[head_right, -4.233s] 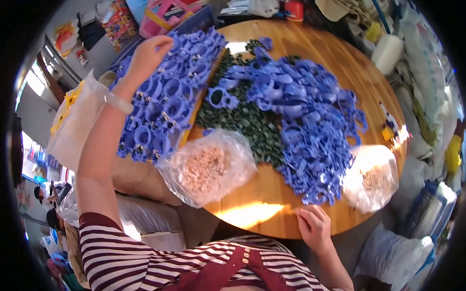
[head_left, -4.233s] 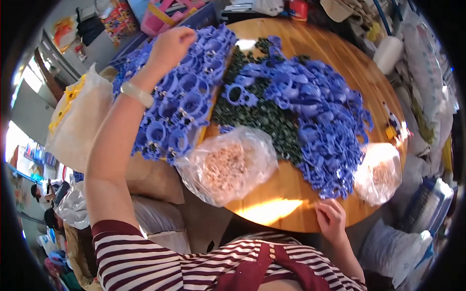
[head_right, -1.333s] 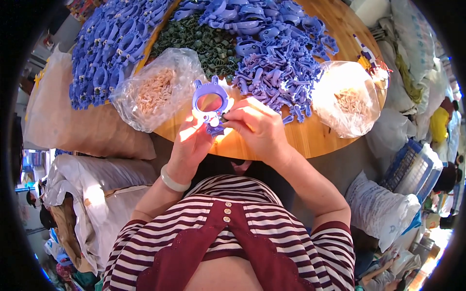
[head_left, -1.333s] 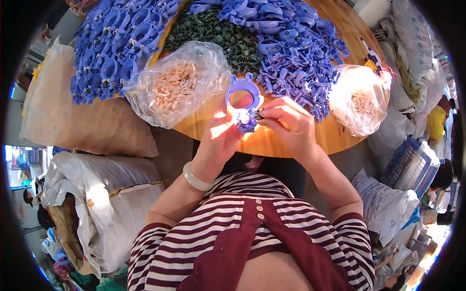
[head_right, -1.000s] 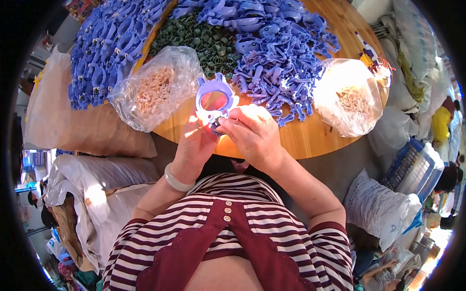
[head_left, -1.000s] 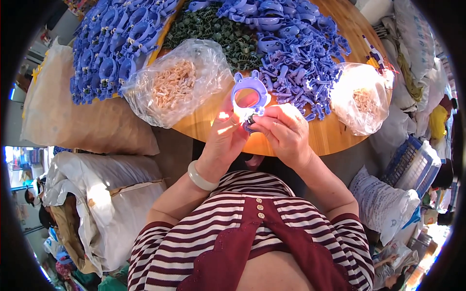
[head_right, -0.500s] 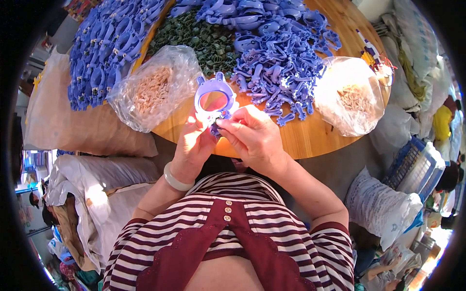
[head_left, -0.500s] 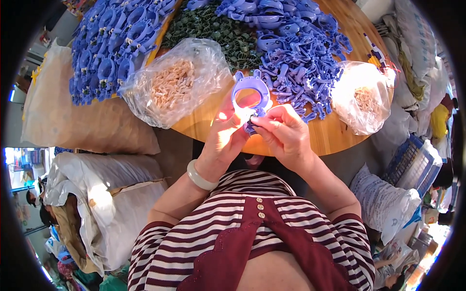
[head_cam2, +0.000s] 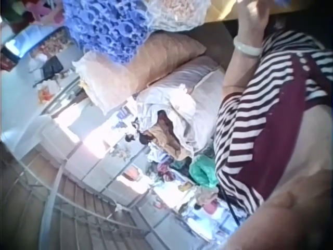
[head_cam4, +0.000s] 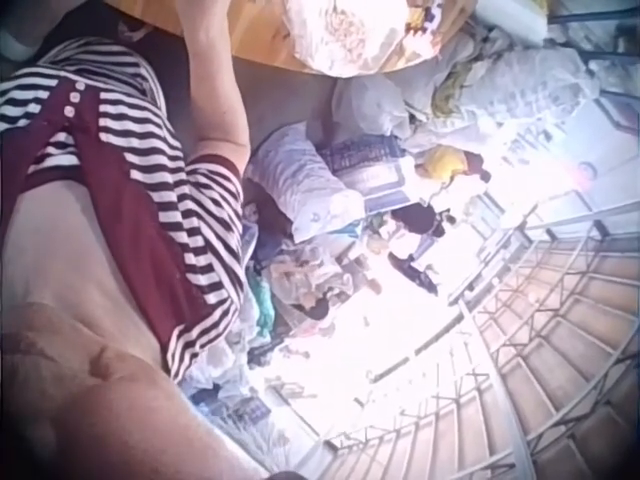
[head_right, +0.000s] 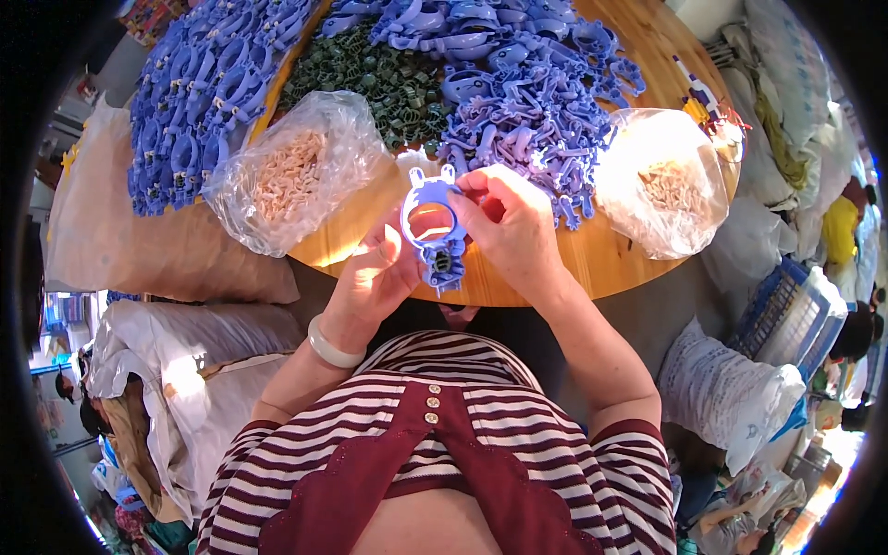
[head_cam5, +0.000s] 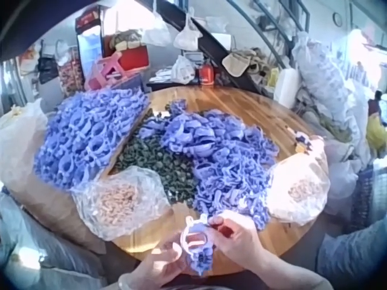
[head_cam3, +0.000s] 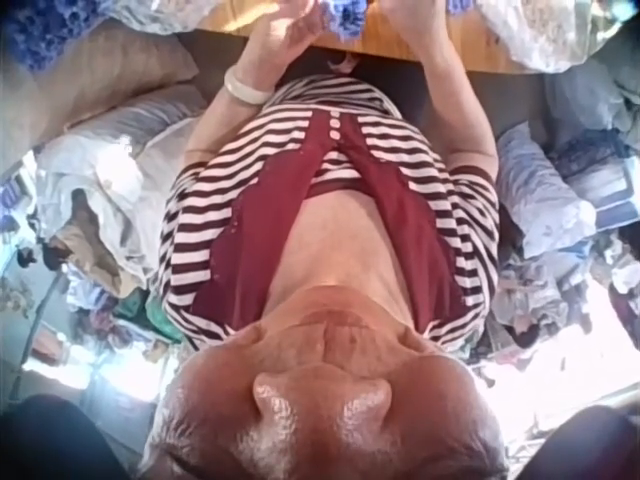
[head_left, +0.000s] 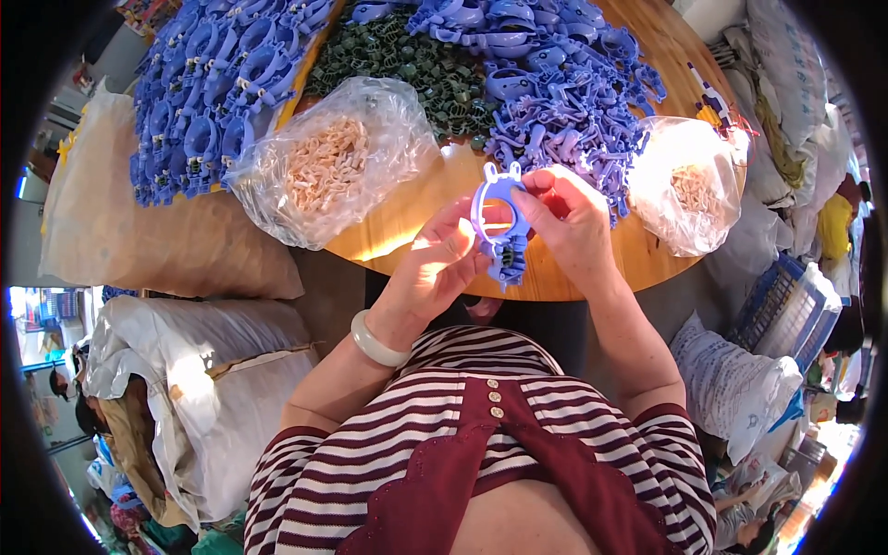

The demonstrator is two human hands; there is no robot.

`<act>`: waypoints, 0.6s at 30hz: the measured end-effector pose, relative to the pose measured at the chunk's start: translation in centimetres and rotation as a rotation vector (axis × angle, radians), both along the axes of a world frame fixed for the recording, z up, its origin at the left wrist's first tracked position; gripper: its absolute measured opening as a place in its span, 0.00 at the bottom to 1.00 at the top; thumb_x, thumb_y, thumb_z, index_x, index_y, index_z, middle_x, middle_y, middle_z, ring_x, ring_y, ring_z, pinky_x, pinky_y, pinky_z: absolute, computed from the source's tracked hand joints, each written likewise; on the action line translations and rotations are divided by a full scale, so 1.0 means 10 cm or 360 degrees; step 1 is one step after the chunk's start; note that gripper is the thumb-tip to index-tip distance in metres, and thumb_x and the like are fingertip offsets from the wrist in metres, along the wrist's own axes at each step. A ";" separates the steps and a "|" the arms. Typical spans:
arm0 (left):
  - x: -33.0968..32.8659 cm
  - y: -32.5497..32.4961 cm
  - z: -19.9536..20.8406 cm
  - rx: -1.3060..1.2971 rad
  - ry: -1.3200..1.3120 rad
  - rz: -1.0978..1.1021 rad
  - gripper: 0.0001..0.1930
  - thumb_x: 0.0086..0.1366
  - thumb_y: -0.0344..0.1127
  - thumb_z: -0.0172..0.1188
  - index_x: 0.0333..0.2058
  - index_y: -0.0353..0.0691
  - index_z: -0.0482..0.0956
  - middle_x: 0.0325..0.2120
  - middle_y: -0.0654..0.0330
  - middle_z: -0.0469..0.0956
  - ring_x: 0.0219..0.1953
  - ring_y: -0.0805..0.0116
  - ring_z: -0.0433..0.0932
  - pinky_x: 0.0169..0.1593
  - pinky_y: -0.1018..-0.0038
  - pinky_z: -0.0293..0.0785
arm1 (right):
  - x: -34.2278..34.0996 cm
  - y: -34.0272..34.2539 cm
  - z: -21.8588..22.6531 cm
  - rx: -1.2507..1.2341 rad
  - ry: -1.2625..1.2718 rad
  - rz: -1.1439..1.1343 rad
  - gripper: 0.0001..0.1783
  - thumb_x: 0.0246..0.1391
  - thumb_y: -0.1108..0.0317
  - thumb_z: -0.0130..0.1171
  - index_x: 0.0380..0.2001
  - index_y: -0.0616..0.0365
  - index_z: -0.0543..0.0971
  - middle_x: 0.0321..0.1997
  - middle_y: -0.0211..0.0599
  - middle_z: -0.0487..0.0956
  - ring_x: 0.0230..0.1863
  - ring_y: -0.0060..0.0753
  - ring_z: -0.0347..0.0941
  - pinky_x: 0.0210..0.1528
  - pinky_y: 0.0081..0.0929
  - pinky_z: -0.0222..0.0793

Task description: Assembling small blue plastic toy components by hand at a workbench.

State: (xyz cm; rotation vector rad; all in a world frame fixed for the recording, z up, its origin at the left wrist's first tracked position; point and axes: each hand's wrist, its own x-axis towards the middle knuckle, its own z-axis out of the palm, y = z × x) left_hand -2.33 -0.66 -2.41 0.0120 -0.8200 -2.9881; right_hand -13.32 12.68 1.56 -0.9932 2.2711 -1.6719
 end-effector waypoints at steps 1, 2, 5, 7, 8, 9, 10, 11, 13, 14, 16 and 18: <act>0.01 0.00 -0.02 -0.0005 -0.0045 -0.0005 0.26 0.61 0.38 0.56 0.56 0.41 0.61 0.48 0.56 0.70 0.49 0.62 0.71 0.50 0.65 0.71 | 0.01 0.00 -0.01 0.0002 0.0039 -0.0007 0.05 0.47 0.75 0.60 0.28 0.64 0.75 0.23 0.29 0.74 0.20 0.16 0.70 0.24 0.14 0.66; 0.01 -0.01 -0.02 -0.0005 -0.0043 -0.0002 0.26 0.61 0.38 0.56 0.56 0.41 0.61 0.48 0.56 0.70 0.49 0.62 0.71 0.50 0.65 0.71 | 0.02 -0.01 -0.02 0.0003 0.0041 -0.0005 0.05 0.47 0.75 0.60 0.28 0.64 0.75 0.23 0.29 0.74 0.20 0.16 0.70 0.24 0.14 0.66; 0.02 -0.01 0.00 -0.0112 -0.0059 0.0019 0.26 0.61 0.38 0.56 0.57 0.41 0.60 0.48 0.56 0.70 0.49 0.61 0.72 0.50 0.66 0.72 | 0.04 -0.03 -0.02 0.0042 0.0180 -0.0070 0.05 0.47 0.75 0.59 0.27 0.64 0.75 0.22 0.29 0.75 0.21 0.16 0.70 0.24 0.14 0.66; 0.02 -0.01 0.02 -0.0005 -0.0002 0.0000 0.28 0.61 0.38 0.55 0.58 0.41 0.57 0.49 0.56 0.69 0.50 0.60 0.71 0.49 0.65 0.72 | 0.05 -0.04 0.01 0.0078 0.0264 -0.0052 0.05 0.47 0.75 0.59 0.27 0.64 0.74 0.21 0.28 0.74 0.21 0.15 0.70 0.24 0.14 0.66; 0.02 -0.01 0.03 0.0000 -0.0001 0.0002 0.28 0.61 0.38 0.55 0.58 0.41 0.57 0.49 0.56 0.69 0.50 0.60 0.71 0.49 0.65 0.72 | 0.05 -0.05 0.01 0.0082 0.0265 -0.0050 0.05 0.47 0.75 0.59 0.27 0.64 0.74 0.21 0.28 0.74 0.21 0.15 0.70 0.24 0.14 0.66; 0.02 -0.01 0.03 -0.0044 0.0041 0.0016 0.29 0.61 0.38 0.55 0.59 0.41 0.56 0.50 0.56 0.68 0.50 0.60 0.71 0.50 0.64 0.72 | 0.04 -0.05 0.02 0.0108 0.0287 -0.0031 0.05 0.47 0.75 0.60 0.27 0.64 0.75 0.22 0.30 0.74 0.20 0.16 0.70 0.24 0.14 0.66; 0.03 -0.01 0.04 -0.0088 0.0081 0.0035 0.30 0.61 0.38 0.55 0.59 0.41 0.54 0.51 0.55 0.67 0.51 0.60 0.70 0.50 0.64 0.72 | 0.05 -0.06 0.03 0.0133 0.0307 -0.0008 0.05 0.47 0.75 0.60 0.28 0.64 0.75 0.23 0.32 0.75 0.19 0.16 0.70 0.24 0.14 0.66; 0.03 -0.03 0.06 -0.0083 0.0079 0.0042 0.30 0.61 0.38 0.55 0.59 0.41 0.54 0.51 0.55 0.67 0.51 0.60 0.70 0.50 0.64 0.72 | 0.06 -0.07 0.07 0.0137 0.0306 -0.0001 0.05 0.47 0.75 0.60 0.28 0.64 0.75 0.23 0.32 0.75 0.19 0.16 0.70 0.24 0.14 0.66; 0.02 -0.08 0.11 -0.0067 0.0109 0.0069 0.33 0.60 0.39 0.57 0.60 0.42 0.52 0.53 0.55 0.65 0.52 0.60 0.70 0.51 0.63 0.71 | 0.09 -0.09 0.16 0.0209 0.0233 -0.0051 0.06 0.45 0.76 0.60 0.30 0.63 0.76 0.30 0.36 0.75 0.23 0.20 0.72 0.25 0.15 0.66; 0.02 -0.10 0.11 -0.0065 0.0110 0.0080 0.33 0.60 0.39 0.57 0.60 0.42 0.52 0.53 0.55 0.65 0.52 0.60 0.70 0.51 0.63 0.71 | 0.10 -0.09 0.16 0.0211 0.0234 -0.0040 0.06 0.45 0.76 0.60 0.30 0.63 0.76 0.30 0.36 0.75 0.23 0.20 0.72 0.25 0.15 0.66; 0.01 -0.13 0.12 -0.0129 0.0090 0.0170 0.35 0.58 0.39 0.58 0.61 0.43 0.51 0.54 0.55 0.63 0.52 0.59 0.69 0.53 0.61 0.70 | 0.10 -0.03 0.15 0.0052 0.0832 0.0101 0.10 0.43 0.75 0.60 0.33 0.61 0.77 0.37 0.39 0.74 0.33 0.31 0.73 0.31 0.21 0.69; 0.01 -0.17 0.10 -0.0142 0.0061 0.0171 0.36 0.58 0.37 0.59 0.61 0.44 0.50 0.54 0.55 0.63 0.52 0.59 0.68 0.53 0.63 0.70 | 0.17 0.01 0.15 0.0045 0.0942 0.0260 0.14 0.41 0.71 0.62 0.35 0.58 0.77 0.44 0.40 0.72 0.45 0.42 0.69 0.42 0.33 0.67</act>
